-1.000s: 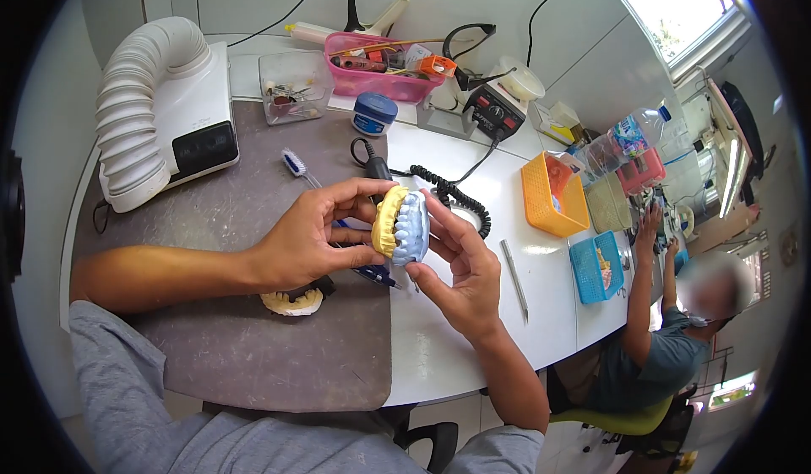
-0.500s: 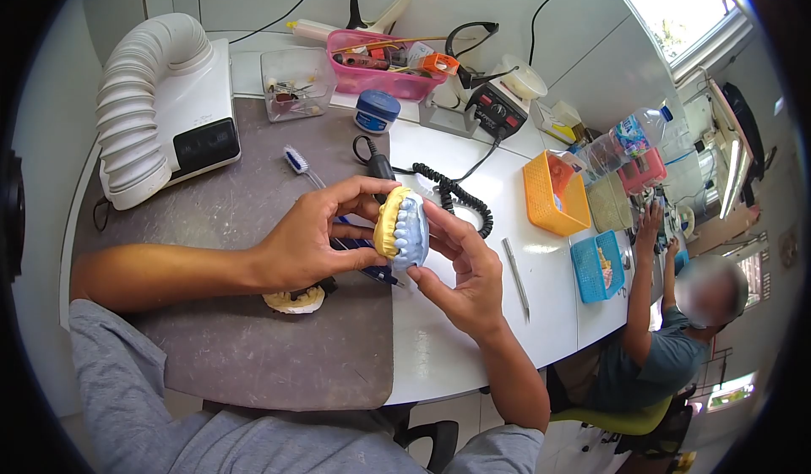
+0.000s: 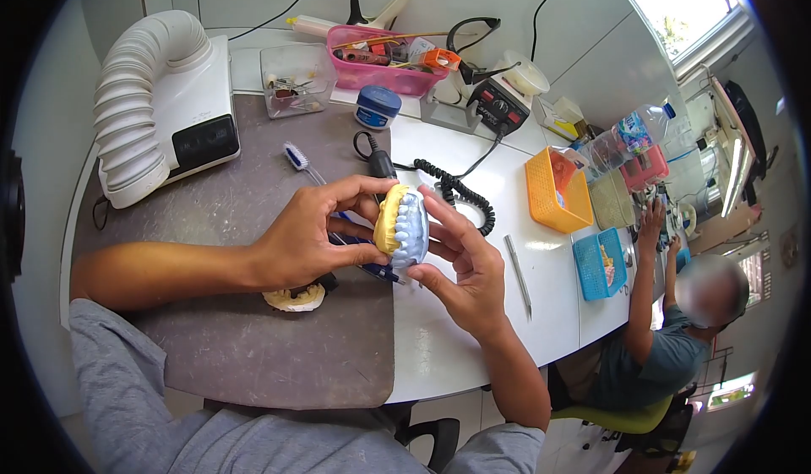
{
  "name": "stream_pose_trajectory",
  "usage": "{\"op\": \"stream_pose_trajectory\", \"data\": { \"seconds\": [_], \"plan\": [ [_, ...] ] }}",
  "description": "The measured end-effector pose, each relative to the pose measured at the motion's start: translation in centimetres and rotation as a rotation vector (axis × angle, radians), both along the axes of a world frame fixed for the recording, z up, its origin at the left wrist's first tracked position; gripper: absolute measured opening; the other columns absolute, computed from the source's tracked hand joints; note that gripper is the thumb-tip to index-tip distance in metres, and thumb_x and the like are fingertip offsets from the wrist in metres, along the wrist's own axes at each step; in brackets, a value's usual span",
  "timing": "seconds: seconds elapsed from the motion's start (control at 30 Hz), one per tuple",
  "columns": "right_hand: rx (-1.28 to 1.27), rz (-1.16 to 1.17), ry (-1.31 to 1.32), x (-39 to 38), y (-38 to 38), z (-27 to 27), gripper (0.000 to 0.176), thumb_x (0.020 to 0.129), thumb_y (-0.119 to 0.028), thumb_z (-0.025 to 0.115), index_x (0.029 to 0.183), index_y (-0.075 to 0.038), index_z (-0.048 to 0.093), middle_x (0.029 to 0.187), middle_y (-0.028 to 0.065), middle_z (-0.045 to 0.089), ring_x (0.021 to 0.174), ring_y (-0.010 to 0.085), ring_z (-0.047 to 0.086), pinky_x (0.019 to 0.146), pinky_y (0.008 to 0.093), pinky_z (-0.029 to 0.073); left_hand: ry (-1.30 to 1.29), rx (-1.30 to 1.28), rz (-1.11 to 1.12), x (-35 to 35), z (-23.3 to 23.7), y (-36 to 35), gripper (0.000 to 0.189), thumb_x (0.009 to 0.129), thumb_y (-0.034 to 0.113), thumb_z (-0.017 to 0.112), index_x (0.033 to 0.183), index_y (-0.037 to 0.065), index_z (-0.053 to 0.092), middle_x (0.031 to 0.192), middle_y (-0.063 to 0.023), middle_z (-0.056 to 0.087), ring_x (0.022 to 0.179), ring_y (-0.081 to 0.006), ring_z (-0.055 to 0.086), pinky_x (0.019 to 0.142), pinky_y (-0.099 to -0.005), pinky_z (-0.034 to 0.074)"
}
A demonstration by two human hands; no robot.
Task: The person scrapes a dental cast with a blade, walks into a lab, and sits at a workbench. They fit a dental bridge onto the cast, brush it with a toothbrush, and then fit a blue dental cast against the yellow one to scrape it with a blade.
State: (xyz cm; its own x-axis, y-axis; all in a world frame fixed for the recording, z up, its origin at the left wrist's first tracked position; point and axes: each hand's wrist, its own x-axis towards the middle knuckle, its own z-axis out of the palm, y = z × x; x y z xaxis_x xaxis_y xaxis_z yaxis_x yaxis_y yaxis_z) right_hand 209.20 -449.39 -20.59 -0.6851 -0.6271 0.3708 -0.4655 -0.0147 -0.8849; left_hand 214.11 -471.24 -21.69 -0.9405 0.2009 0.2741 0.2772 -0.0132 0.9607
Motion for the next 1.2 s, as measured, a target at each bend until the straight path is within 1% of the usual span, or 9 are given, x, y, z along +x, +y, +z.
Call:
{"op": "stream_pose_trajectory", "data": {
  "seconds": [0.13, 0.23, 0.3, 0.4, 0.47, 0.53, 0.6, 0.77, 1.2],
  "plan": [
    [-0.104, -0.031, -0.077, 0.1, -0.1, -0.1, 0.067, 0.079, -0.020, 0.077, 0.134, 0.001, 0.045, 0.135, 0.0210, 0.047, 0.111, 0.0242, 0.059, 0.093, 0.0356, 0.052, -0.083, 0.077, -0.004, 0.3, 0.4, 0.0, 0.061, 0.077, 0.004, 0.075, 0.131, 0.001, 0.047, 0.098, -0.0080, 0.065, 0.096, -0.0146, 0.063, 0.085, -0.0288, 0.054],
    [-0.038, -0.034, -0.089, -0.1, 0.2, -0.2, 0.068, 0.081, -0.021, 0.076, 0.136, 0.002, 0.043, 0.138, 0.0214, 0.045, 0.108, 0.0225, 0.061, 0.090, 0.0342, 0.053, -0.069, 0.083, -0.055, -0.1, -0.1, 0.0, 0.052, 0.081, 0.007, 0.073, 0.128, 0.001, 0.050, 0.092, -0.0061, 0.065, 0.091, -0.0139, 0.064, 0.080, -0.0281, 0.055],
    [-0.013, -0.019, -0.073, 0.0, 0.1, 0.0, 0.069, 0.081, -0.020, 0.075, 0.137, 0.003, 0.042, 0.138, 0.0211, 0.045, 0.109, 0.0220, 0.060, 0.090, 0.0339, 0.052, -0.219, 0.265, -0.111, -0.2, -0.1, 0.3, 0.045, 0.085, 0.011, 0.071, 0.125, 0.001, 0.053, 0.091, -0.0051, 0.066, 0.088, -0.0127, 0.065, 0.079, -0.0279, 0.056],
    [0.021, -0.016, -0.055, 0.3, -0.3, 0.2, 0.072, 0.082, -0.018, 0.075, 0.139, 0.005, 0.038, 0.138, 0.0208, 0.045, 0.111, 0.0216, 0.059, 0.092, 0.0337, 0.051, -0.294, 0.344, -0.115, -0.4, -0.1, 0.2, 0.041, 0.087, 0.012, 0.068, 0.124, 0.001, 0.054, 0.093, -0.0058, 0.066, 0.088, -0.0116, 0.065, 0.080, -0.0266, 0.057],
    [0.033, -0.030, -0.055, 0.3, -0.3, 0.2, 0.073, 0.082, -0.017, 0.075, 0.140, 0.005, 0.036, 0.138, 0.0206, 0.045, 0.112, 0.0217, 0.058, 0.093, 0.0338, 0.050, -0.320, 0.384, -0.129, -0.5, -0.1, 0.3, 0.041, 0.088, 0.011, 0.067, 0.124, 0.001, 0.053, 0.094, -0.0063, 0.065, 0.088, -0.0116, 0.065, 0.081, -0.0261, 0.057],
    [-0.005, -0.052, -0.135, 0.0, -0.2, 0.2, 0.075, 0.082, -0.016, 0.075, 0.141, 0.005, 0.035, 0.135, 0.0206, 0.048, 0.113, 0.0222, 0.057, 0.097, 0.0341, 0.047, -0.346, 0.425, -0.139, -0.6, -0.2, 0.4, 0.041, 0.088, 0.011, 0.066, 0.125, 0.000, 0.052, 0.095, -0.0068, 0.065, 0.089, -0.0117, 0.065, 0.081, -0.0255, 0.057],
    [-0.009, -0.049, -0.168, -0.1, 0.0, 0.1, 0.077, 0.081, -0.019, 0.076, 0.141, 0.005, 0.034, 0.131, 0.0203, 0.051, 0.113, 0.0219, 0.057, 0.098, 0.0336, 0.046, -0.332, 0.448, -0.185, -0.7, -0.4, 0.4, 0.042, 0.089, 0.009, 0.065, 0.127, -0.001, 0.049, 0.097, -0.0079, 0.064, 0.089, -0.0126, 0.065, 0.081, -0.0252, 0.057],
    [-0.036, -0.063, -0.193, -0.1, -0.1, -0.1, 0.079, 0.079, -0.029, 0.078, 0.138, 0.002, 0.036, 0.125, 0.0188, 0.054, 0.111, 0.0206, 0.058, 0.095, 0.0314, 0.047, -0.368, 0.453, -0.189, -0.6, -0.3, 0.3, 0.044, 0.089, 0.007, 0.064, 0.129, -0.001, 0.047, 0.097, -0.0086, 0.064, 0.089, -0.0130, 0.066, 0.082, -0.0251, 0.057],
    [-0.025, -0.085, -0.173, -0.2, -0.1, -0.3, 0.077, 0.080, -0.034, 0.076, 0.137, 0.002, 0.039, 0.121, 0.0149, 0.055, 0.105, 0.0180, 0.059, 0.090, 0.0286, 0.050, -0.384, 0.452, -0.234, -0.7, -0.1, 0.2, 0.047, 0.088, 0.009, 0.066, 0.130, 0.000, 0.045, 0.098, -0.0079, 0.063, 0.092, -0.0127, 0.064, 0.084, -0.0260, 0.056]
  ]
}}
